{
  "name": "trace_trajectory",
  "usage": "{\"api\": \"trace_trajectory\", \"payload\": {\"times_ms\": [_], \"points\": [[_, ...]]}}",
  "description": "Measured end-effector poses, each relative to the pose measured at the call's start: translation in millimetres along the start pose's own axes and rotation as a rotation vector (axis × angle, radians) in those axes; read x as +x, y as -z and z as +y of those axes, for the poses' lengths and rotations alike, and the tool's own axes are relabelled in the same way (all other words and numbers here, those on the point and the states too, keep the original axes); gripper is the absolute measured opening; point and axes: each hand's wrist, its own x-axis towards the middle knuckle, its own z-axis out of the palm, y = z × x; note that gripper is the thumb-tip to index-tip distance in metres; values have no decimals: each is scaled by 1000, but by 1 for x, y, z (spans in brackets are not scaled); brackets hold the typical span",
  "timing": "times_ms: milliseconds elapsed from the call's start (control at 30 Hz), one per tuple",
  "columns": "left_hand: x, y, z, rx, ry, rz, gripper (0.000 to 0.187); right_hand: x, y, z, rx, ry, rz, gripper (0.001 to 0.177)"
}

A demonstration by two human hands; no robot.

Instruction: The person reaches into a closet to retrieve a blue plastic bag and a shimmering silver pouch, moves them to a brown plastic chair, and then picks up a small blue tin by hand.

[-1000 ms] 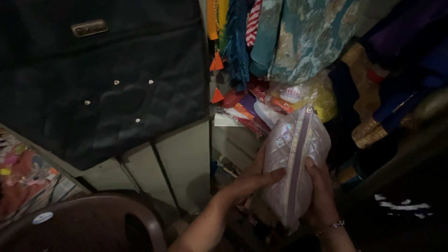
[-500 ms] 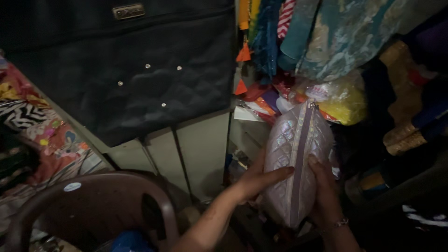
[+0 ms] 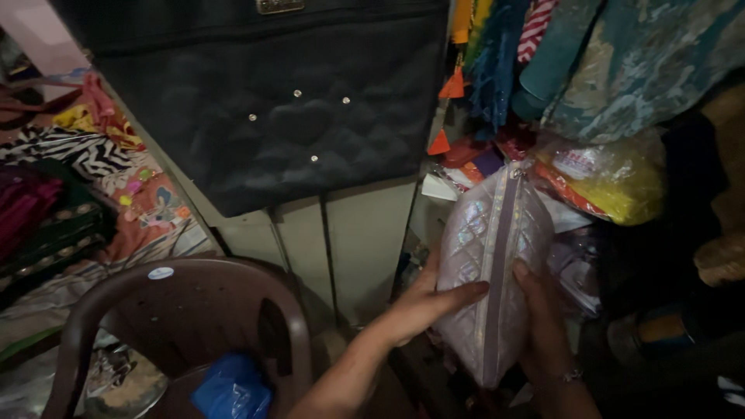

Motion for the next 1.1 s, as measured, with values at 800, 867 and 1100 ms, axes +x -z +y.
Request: {"api": "trace_trajectory", "payload": {"times_ms": [800, 867, 1100], "points": [[-86, 49, -6, 46, -64, 401, 94, -20, -96, 30, 102, -229, -321, 60], [-96, 53, -5, 31, -35, 419, 92, -16, -96, 38, 92, -249, -367, 61], [-115, 68, -9, 4, -97, 459, 87, -22, -113, 44, -53, -126, -448, 69]]}}
